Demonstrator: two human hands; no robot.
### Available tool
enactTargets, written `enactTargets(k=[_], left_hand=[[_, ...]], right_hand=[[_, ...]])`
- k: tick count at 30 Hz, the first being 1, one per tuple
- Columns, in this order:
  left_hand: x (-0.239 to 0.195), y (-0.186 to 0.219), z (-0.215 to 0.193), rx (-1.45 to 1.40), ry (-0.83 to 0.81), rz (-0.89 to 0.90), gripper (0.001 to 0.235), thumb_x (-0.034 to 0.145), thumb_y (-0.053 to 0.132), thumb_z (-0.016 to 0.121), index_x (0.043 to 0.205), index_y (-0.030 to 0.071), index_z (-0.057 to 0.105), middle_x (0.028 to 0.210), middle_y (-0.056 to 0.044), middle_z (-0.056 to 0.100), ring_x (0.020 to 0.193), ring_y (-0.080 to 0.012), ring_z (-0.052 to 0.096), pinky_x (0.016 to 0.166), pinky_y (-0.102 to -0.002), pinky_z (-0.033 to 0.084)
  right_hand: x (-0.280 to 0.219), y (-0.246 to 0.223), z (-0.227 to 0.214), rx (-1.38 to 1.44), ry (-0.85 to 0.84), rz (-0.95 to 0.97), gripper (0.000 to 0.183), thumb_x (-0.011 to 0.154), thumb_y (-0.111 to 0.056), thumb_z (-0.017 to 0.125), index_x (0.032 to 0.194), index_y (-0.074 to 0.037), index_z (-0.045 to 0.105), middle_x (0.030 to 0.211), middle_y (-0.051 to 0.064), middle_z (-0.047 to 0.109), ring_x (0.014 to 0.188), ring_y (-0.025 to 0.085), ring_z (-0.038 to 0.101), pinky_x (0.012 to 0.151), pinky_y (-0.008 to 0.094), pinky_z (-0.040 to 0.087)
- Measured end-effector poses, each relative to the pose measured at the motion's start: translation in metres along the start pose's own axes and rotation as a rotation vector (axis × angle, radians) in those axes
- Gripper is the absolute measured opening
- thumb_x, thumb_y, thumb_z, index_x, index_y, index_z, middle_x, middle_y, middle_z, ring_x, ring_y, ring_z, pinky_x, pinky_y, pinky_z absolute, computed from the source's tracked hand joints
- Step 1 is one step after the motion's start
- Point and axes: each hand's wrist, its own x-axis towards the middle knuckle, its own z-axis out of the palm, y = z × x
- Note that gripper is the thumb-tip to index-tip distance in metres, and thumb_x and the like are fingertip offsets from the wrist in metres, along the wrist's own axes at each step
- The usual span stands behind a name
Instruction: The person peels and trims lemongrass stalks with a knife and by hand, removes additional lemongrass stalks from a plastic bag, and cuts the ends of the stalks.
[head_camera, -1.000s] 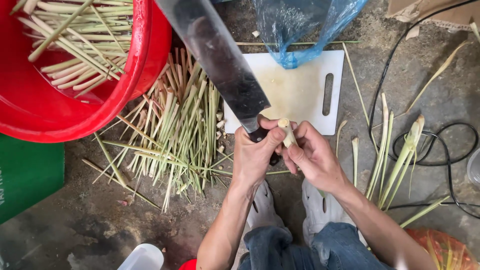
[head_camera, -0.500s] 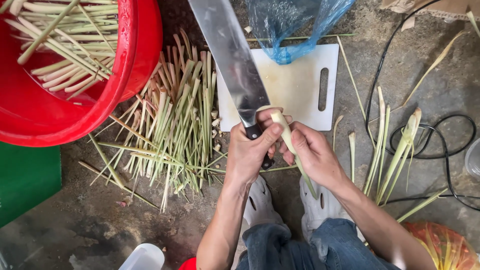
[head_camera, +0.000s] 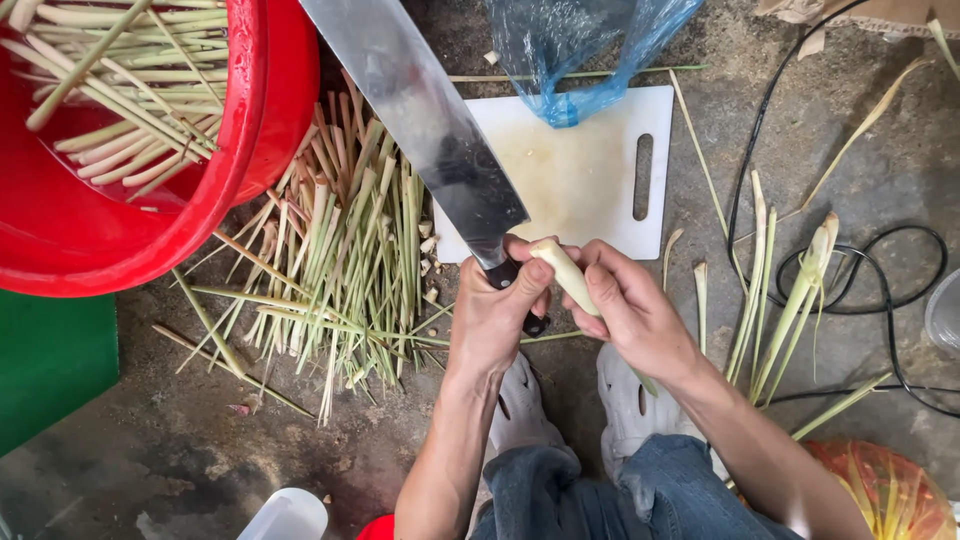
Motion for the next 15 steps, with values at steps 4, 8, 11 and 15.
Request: enactTargets(k=[4,8,11,15], left_hand=[[0.001,-0.002,0.005,0.001,0.078,0.019,0.025,0.095,0.021,0.078,0.105,-0.001,0.072,0.103,-0.015,0.078,0.072,-0.0102,0.063,0.062,-0.024,0.052],[0.001,-0.003,0.006,-0.025,0.097,0.013,0.024,0.092,0.023,0.079,0.098,0.002,0.069,0.101,-0.011,0.079,0.07,-0.0092,0.063,0.063,-0.023,0.053],[0.001,-0.004,0.01,-0.092,0.142,0.018,0.021,0.096,0.02,0.08,0.099,0.003,0.068,0.081,-0.005,0.069,0.066,-0.009,0.06,0.059,-0.024,0.051],[0.003,0.001,0.013,0.147,0.214,0.056,0.018,0.095,0.017,0.077,0.1,0.001,0.07,0.079,-0.002,0.068,0.064,-0.0079,0.058,0.056,-0.023,0.048]], right_hand=[[0.002,-0.006,0.013,-0.242,0.12,-0.033,0.021,0.105,-0.023,0.045,0.11,-0.004,0.052,0.088,0.009,0.064,0.063,0.013,0.057,0.05,0.024,0.045],[0.009,-0.004,0.01,-0.239,0.038,-0.138,0.022,0.101,-0.016,0.059,0.108,0.003,0.052,0.095,0.016,0.068,0.081,0.019,0.068,0.068,0.032,0.06],[0.01,-0.004,-0.001,-0.198,0.003,-0.086,0.023,0.107,-0.017,0.051,0.106,0.005,0.057,0.1,0.018,0.073,0.089,0.023,0.075,0.081,0.035,0.066],[0.01,-0.004,-0.003,-0.308,0.09,-0.022,0.035,0.109,-0.019,0.039,0.112,0.005,0.065,0.095,0.018,0.076,0.086,0.025,0.079,0.077,0.035,0.068]])
